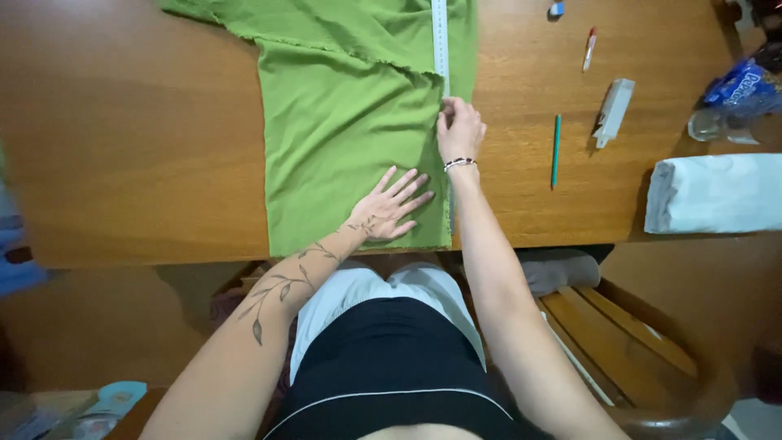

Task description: The person measures a piece of green fabric on a wooden table using a metal ruler. They smooth the fabric, align the ruler along the edges, and pick up a pair of scissors at the end of the clip.

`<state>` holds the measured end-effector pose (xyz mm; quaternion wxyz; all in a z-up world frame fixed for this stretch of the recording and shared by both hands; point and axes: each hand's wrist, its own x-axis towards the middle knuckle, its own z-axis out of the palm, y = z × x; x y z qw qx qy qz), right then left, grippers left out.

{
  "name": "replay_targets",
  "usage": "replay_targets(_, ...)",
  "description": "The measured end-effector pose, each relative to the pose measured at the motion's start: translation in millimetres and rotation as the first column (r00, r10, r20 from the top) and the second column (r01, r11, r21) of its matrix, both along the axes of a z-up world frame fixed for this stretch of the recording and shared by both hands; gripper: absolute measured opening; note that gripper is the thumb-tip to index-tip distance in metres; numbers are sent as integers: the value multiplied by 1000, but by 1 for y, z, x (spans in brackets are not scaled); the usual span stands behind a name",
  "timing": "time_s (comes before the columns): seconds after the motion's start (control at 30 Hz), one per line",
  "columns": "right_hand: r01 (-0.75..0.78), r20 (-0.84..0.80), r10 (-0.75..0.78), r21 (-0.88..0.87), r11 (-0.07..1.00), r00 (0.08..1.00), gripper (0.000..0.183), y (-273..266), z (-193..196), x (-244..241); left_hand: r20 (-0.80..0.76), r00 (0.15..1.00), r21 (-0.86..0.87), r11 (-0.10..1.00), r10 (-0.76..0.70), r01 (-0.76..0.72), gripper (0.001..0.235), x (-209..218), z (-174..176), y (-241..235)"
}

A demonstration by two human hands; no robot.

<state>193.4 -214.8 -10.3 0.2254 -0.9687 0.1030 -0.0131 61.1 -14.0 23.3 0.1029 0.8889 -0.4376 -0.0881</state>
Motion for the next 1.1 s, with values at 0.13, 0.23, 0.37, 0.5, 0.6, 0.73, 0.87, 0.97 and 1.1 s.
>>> replay_targets(0.13,-41,34,39,56,998,999,28,2,11,-2,27,1000,38,999,-3,2,67,0,3,0)
replay_targets(0.23,-95,49,98,-45,994,994,14,3,-6,1,25,1000,11,1000,1,-1,68,-2,0,0)
replay_targets(0.37,-227,190,208,81,971,959,13,31,14,-5,79,997,-71,997,12,-6,68,-1,-9,0)
replay_targets(0.5,-583,91,586,306,753,805,17,78,58,-46,65,998,-151,988,7,3,55,-1,-10,1)
replay_targets(0.6,-529,98,531,346,775,842,24,75,43,-54,14,1000,-56,998,8,-7,60,-11,-45,0)
replay_targets(0.73,-332,129,306,332,883,943,23,29,28,-36,-112,994,77,997,7,2,62,-1,-3,-1)
replay_targets(0.87,-197,64,188,242,950,980,21,-3,17,-33,-68,998,63,998,1,3,62,-4,-8,-2)
replay_targets(0.97,-110,-91,137,254,961,986,24,1,29,-35,-61,998,59,998,4,-1,61,-4,-12,0)
replay_targets(1.1,-46,-237,97,215,976,967,31,11,21,-44,-42,999,-1,1000,8,-8,61,-7,-20,0)
